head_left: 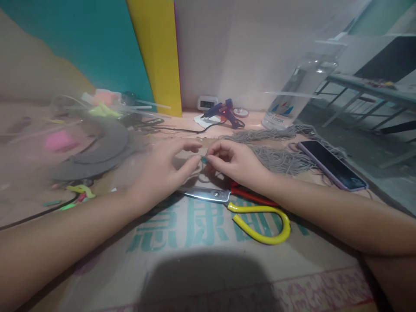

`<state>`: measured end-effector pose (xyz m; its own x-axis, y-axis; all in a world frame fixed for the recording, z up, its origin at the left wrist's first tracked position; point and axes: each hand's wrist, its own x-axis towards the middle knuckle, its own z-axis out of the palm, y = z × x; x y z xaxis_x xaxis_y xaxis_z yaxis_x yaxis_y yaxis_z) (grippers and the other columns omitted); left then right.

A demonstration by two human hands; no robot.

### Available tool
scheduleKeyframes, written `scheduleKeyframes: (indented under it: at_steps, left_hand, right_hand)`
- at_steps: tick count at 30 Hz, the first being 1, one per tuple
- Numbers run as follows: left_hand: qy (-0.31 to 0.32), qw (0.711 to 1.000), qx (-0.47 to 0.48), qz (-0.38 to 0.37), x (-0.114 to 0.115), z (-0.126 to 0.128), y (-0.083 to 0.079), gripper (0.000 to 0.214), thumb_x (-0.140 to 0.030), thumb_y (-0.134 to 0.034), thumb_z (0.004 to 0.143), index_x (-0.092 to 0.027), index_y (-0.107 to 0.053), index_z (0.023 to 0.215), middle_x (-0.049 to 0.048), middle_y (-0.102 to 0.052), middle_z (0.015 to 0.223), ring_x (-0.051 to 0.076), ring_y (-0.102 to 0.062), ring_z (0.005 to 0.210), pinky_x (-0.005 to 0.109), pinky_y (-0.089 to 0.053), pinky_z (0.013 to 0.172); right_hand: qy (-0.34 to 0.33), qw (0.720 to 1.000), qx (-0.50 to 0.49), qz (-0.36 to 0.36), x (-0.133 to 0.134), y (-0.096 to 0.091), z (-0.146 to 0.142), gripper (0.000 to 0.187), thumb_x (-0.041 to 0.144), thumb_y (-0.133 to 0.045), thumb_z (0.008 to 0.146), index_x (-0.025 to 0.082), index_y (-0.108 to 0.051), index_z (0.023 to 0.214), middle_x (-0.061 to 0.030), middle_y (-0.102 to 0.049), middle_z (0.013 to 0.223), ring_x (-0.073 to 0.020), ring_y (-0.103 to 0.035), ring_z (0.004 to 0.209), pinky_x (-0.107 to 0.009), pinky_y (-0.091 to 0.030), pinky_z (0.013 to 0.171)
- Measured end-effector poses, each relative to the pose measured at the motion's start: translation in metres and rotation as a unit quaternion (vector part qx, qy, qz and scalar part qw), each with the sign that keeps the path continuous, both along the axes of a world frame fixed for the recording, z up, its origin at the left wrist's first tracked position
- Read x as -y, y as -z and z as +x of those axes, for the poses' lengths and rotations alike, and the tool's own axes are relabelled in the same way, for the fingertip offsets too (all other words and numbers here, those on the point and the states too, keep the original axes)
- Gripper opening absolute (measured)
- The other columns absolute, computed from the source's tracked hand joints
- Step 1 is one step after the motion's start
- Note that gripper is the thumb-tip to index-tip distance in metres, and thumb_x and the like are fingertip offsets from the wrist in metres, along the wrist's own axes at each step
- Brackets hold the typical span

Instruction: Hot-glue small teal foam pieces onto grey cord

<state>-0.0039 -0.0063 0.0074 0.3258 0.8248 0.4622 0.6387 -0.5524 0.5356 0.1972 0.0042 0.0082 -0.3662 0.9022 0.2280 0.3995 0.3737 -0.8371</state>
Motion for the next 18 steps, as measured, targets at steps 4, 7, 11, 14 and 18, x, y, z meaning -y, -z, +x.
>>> scheduleKeyframes:
  at_steps: [4, 7, 11, 14, 18]
  left_hand:
    - [0.003, 1.000, -0.021, 0.019, -0.0015, 0.0001, 0.0004, 0.024, -0.042, -0.054, 0.092, -0.024, -0.069, 0.090, 0.0022, -0.073, 0.095, 0.023, -0.063, 0.097, 0.035, -0.045, 0.092]
    - [0.007, 0.999, -0.034, 0.014, -0.0022, 0.0006, -0.0002, 0.026, -0.041, -0.055, 0.092, -0.023, -0.070, 0.082, 0.0014, -0.073, 0.085, 0.022, -0.063, 0.086, 0.034, -0.045, 0.085]
    - [0.009, 0.999, -0.045, 0.007, -0.0019, 0.0012, -0.0009, 0.026, -0.041, -0.056, 0.091, -0.024, -0.073, 0.080, 0.0014, -0.074, 0.084, 0.022, -0.064, 0.085, 0.034, -0.044, 0.084]
    - [0.007, 0.999, -0.044, 0.009, -0.0020, 0.0010, 0.0005, 0.024, -0.041, -0.058, 0.091, -0.025, -0.075, 0.086, 0.0009, -0.076, 0.088, 0.022, -0.066, 0.087, 0.033, -0.045, 0.083]
    - [0.034, 0.998, -0.039, 0.018, -0.0028, 0.0005, 0.0027, 0.022, -0.038, -0.057, 0.092, -0.026, -0.075, 0.090, -0.0005, -0.076, 0.089, 0.020, -0.067, 0.086, 0.030, -0.045, 0.080]
  right_hand:
    - [-0.004, 1.000, -0.006, 0.006, 0.0007, 0.0008, -0.0001, 0.011, 0.028, -0.062, 0.085, 0.018, -0.058, 0.087, -0.0003, -0.070, 0.072, -0.0130, -0.067, 0.065, -0.024, -0.049, 0.059]
    - [-0.010, 1.000, -0.016, 0.009, 0.0010, 0.0004, 0.0003, 0.011, 0.028, -0.062, 0.086, 0.018, -0.058, 0.087, -0.0001, -0.069, 0.072, -0.0123, -0.067, 0.065, -0.023, -0.048, 0.058]
    - [-0.011, 1.000, -0.025, 0.006, 0.0019, -0.0015, 0.0003, 0.010, 0.028, -0.062, 0.086, 0.018, -0.058, 0.086, 0.0007, -0.069, 0.070, -0.0116, -0.066, 0.063, -0.022, -0.048, 0.056]
    - [-0.013, 0.999, -0.031, 0.000, 0.0027, -0.0018, 0.0000, 0.010, 0.027, -0.062, 0.086, 0.018, -0.058, 0.086, 0.0004, -0.070, 0.071, -0.0120, -0.067, 0.063, -0.022, -0.049, 0.057]
    - [-0.022, 0.998, -0.047, -0.019, 0.0024, 0.0000, -0.0001, 0.010, 0.027, -0.062, 0.088, 0.018, -0.058, 0.088, 0.0004, -0.070, 0.070, -0.0125, -0.069, 0.065, -0.022, -0.050, 0.057]
